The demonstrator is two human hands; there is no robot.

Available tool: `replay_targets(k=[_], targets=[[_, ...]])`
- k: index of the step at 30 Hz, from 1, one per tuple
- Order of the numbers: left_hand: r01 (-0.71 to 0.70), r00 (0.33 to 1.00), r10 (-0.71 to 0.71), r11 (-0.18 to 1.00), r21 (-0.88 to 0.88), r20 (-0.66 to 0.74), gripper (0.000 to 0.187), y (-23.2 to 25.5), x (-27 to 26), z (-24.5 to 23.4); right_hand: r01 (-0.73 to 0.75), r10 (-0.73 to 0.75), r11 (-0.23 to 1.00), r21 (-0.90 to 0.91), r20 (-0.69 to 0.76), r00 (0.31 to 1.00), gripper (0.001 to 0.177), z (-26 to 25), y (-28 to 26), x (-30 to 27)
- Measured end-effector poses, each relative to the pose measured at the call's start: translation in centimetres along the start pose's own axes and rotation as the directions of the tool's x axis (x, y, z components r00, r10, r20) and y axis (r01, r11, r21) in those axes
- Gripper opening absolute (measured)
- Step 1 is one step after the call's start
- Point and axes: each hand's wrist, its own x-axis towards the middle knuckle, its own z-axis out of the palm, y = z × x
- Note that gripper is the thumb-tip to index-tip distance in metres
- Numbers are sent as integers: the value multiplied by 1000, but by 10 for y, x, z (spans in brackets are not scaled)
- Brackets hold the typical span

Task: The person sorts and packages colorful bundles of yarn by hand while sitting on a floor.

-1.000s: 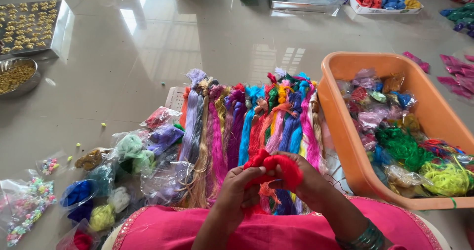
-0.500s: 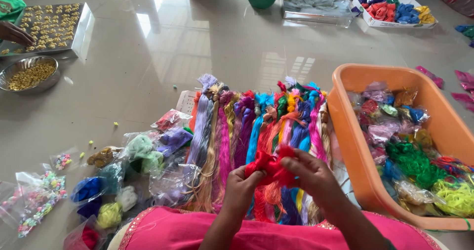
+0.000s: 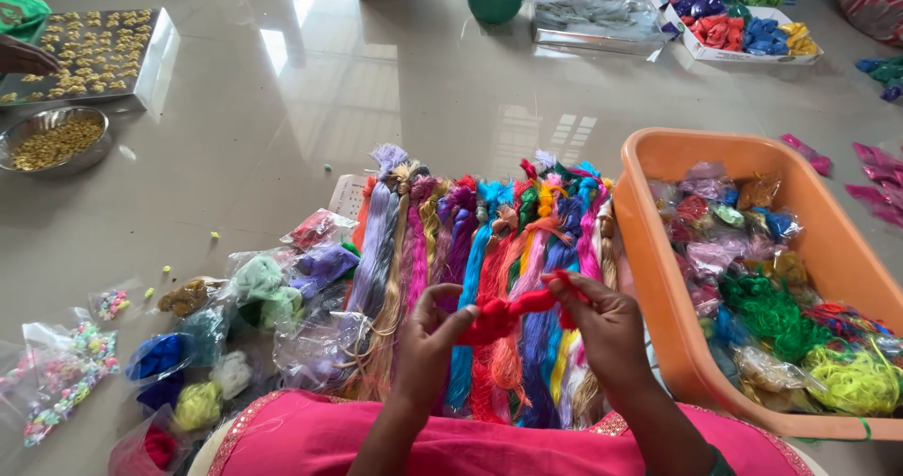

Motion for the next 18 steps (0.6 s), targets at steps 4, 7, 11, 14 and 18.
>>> replay_targets(k=[4, 7, 11, 14, 18], targets=[[11, 1000, -6, 981, 195, -25, 32, -21, 7, -28, -166, 172, 976, 139, -32, 985, 31, 3, -19, -2], [114, 988, -148, 897, 428, 49, 48, -25, 4, -40, -311, 320, 918, 245, 3, 947, 29, 3, -22, -5], [425, 843, -462, 886, 186, 276, 39, 15, -18, -32, -265, 271, 914, 307, 25, 962, 27, -4, -18, -2], [478, 796, -477, 873, 97, 373, 29, -7, -12, -40, -239, 242, 910, 338, 34, 970, 26, -10, -8, -1], [161, 959, -231, 919, 361, 162, 27, -48, -3, -26, -306, 325, 893, 330, -2, 946, 28, -1, -14, -9]])
